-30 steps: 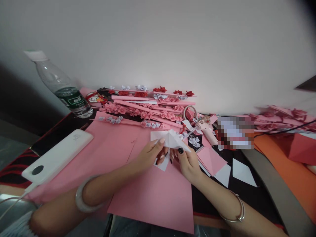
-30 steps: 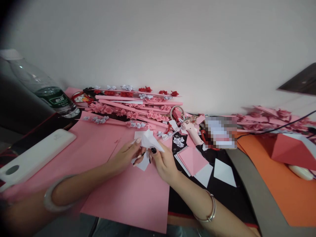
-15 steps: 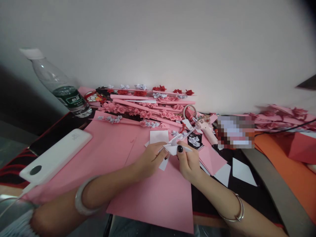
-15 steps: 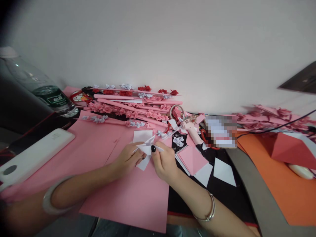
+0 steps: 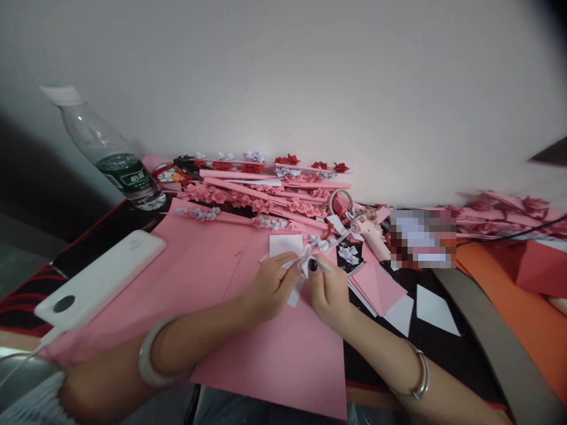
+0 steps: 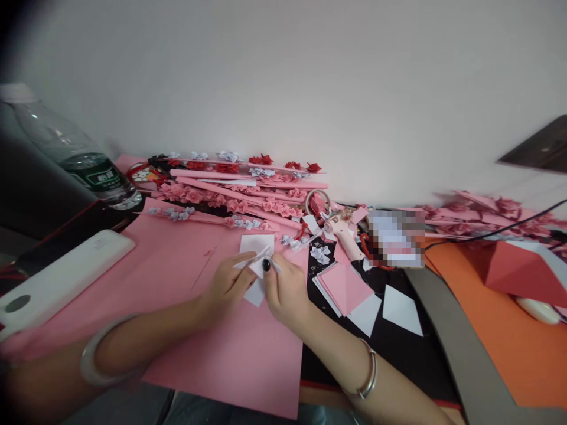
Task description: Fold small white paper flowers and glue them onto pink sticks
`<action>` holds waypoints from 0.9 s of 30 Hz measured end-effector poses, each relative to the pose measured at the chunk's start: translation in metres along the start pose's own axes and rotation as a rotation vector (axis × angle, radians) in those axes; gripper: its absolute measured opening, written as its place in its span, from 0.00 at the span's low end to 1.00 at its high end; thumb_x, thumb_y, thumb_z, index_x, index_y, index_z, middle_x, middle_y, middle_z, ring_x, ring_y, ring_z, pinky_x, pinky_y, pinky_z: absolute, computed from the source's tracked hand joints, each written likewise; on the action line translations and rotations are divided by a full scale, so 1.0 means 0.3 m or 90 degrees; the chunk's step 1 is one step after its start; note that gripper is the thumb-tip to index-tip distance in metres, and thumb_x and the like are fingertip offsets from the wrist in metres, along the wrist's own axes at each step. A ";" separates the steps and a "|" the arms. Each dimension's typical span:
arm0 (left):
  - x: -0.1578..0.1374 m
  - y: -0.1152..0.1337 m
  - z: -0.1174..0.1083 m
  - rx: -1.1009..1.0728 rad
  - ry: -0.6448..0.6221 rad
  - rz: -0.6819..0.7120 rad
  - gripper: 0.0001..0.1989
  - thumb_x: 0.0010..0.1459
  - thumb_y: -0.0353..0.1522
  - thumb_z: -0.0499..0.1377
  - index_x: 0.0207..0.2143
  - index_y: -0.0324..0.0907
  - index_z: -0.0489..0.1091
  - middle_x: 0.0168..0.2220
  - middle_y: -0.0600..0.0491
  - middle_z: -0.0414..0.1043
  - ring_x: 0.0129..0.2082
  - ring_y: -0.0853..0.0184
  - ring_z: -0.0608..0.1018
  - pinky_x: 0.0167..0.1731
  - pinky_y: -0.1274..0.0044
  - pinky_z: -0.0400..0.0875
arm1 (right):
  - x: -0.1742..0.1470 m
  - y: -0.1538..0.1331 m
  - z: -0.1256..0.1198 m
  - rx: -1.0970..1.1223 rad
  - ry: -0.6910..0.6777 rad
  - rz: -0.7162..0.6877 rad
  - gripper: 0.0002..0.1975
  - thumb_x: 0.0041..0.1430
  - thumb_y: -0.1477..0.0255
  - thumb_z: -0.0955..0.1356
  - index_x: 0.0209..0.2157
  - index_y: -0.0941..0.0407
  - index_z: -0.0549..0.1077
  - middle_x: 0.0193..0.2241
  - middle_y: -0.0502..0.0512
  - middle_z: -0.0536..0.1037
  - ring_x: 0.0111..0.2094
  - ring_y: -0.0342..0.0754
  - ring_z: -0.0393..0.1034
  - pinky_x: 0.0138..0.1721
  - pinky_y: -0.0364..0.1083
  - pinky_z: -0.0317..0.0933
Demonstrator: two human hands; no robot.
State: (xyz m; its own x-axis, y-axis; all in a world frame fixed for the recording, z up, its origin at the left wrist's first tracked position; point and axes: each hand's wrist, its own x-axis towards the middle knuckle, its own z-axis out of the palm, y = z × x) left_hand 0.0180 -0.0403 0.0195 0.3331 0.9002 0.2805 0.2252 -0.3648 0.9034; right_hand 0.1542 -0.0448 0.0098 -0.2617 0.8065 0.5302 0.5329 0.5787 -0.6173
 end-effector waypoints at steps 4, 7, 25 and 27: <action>-0.002 0.005 0.006 0.014 0.026 0.010 0.18 0.62 0.35 0.43 0.19 0.41 0.52 0.20 0.57 0.53 0.21 0.72 0.60 0.22 0.78 0.54 | 0.004 -0.005 0.013 -0.005 0.018 -0.003 0.08 0.59 0.77 0.55 0.26 0.54 0.54 0.19 0.46 0.57 0.19 0.43 0.52 0.23 0.43 0.49; -0.005 0.004 0.008 -0.009 0.019 -0.018 0.15 0.62 0.35 0.42 0.23 0.42 0.54 0.21 0.57 0.55 0.21 0.71 0.61 0.23 0.78 0.55 | 0.009 -0.011 0.014 0.017 0.005 0.012 0.08 0.60 0.76 0.53 0.29 0.55 0.57 0.20 0.48 0.60 0.20 0.43 0.55 0.24 0.43 0.51; 0.000 -0.005 0.019 -0.055 0.054 -0.051 0.12 0.62 0.35 0.42 0.26 0.43 0.53 0.20 0.58 0.52 0.20 0.71 0.58 0.22 0.77 0.55 | 0.012 -0.022 0.025 0.066 -0.015 0.081 0.10 0.62 0.75 0.54 0.27 0.55 0.59 0.21 0.50 0.63 0.21 0.44 0.57 0.24 0.44 0.51; 0.000 -0.005 0.024 -0.029 0.061 -0.043 0.11 0.62 0.34 0.42 0.27 0.43 0.54 0.22 0.57 0.55 0.21 0.70 0.60 0.23 0.76 0.56 | 0.011 -0.023 0.030 0.040 -0.017 0.085 0.09 0.61 0.76 0.54 0.28 0.55 0.59 0.21 0.50 0.63 0.21 0.44 0.57 0.24 0.44 0.51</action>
State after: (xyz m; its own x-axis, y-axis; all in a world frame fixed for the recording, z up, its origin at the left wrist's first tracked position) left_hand 0.0242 -0.0417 0.0159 0.2287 0.9420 0.2457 0.2013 -0.2927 0.9348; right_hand 0.1424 -0.0451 0.0105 -0.2139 0.8789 0.4264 0.5134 0.4725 -0.7164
